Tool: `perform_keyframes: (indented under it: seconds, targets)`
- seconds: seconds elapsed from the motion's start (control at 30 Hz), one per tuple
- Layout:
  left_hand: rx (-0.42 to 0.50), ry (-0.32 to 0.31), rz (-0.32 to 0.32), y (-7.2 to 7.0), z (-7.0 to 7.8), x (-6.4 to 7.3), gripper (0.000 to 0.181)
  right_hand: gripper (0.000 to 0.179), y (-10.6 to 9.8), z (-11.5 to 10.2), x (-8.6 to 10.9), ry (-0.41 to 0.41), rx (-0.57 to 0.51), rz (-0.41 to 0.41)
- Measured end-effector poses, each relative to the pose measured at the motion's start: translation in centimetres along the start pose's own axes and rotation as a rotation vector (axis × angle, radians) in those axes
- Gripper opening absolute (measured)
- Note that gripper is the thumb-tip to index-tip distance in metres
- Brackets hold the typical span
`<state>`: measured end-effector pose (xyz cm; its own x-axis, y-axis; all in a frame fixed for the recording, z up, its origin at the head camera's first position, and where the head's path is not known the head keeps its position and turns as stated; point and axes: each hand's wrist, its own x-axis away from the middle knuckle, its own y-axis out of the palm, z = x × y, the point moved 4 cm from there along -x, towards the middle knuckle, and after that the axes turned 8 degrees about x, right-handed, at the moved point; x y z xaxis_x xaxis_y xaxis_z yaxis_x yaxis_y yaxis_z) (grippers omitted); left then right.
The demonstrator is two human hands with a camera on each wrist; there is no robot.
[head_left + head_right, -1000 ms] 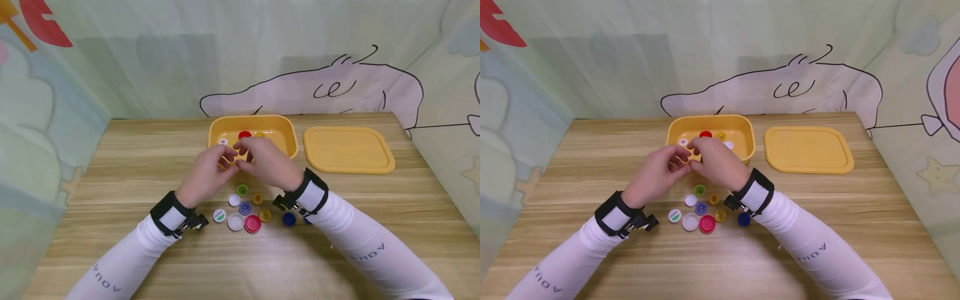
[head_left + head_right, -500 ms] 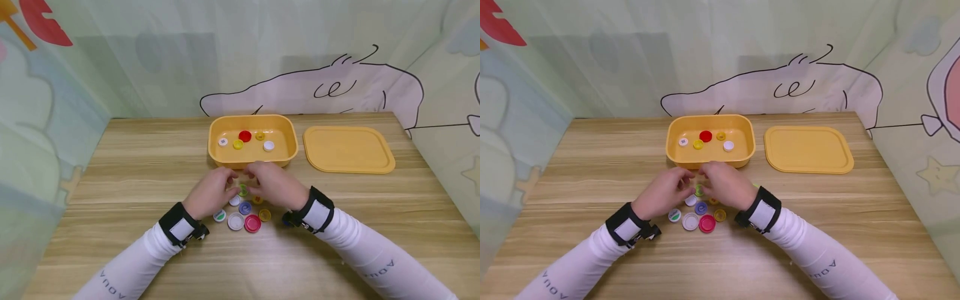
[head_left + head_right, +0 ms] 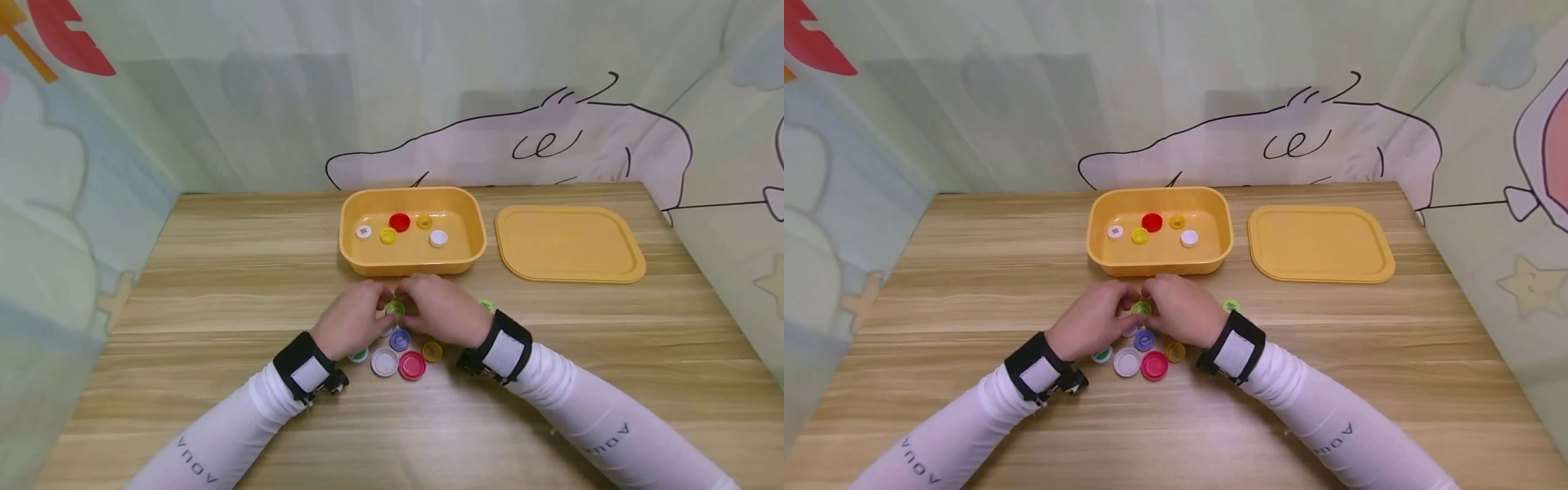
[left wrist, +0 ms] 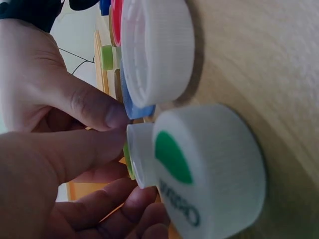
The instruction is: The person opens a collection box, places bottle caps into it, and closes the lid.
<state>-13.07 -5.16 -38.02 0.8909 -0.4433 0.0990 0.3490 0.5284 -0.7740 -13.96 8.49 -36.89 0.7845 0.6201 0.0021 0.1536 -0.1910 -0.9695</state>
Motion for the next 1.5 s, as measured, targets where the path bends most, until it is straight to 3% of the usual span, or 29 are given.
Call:
perform_keyframes:
  seconds: [0.43,0.7,0.83,1.07,1.37,1.5]
  targets:
    - [0.018,-0.003,0.013,0.1,0.2,0.0,0.028,0.027,0.4,0.1,-0.1,0.026,-0.035,-0.001]
    - [0.078,0.014,0.047,-1.0,1.0,0.5,0.031,0.029,-1.0,-0.3,0.5,0.026,-0.149,0.069]
    - [0.099,0.025,0.089,-1.7,1.6,0.9,0.031,0.029,-1.8,-0.5,0.8,0.048,-0.205,0.085]
    - [0.151,0.029,0.176,-2.6,2.5,1.0,0.034,0.027,-3.1,-0.4,1.2,0.065,-0.209,0.144]
    - [0.184,0.136,0.28,-3.9,3.8,0.1,0.031,0.023,-5.2,0.2,0.7,0.038,-0.214,0.293]
    - [0.187,0.149,0.314,-4.4,4.1,-0.7,0.031,0.025,-5.9,0.8,0.2,0.039,-0.202,0.323]
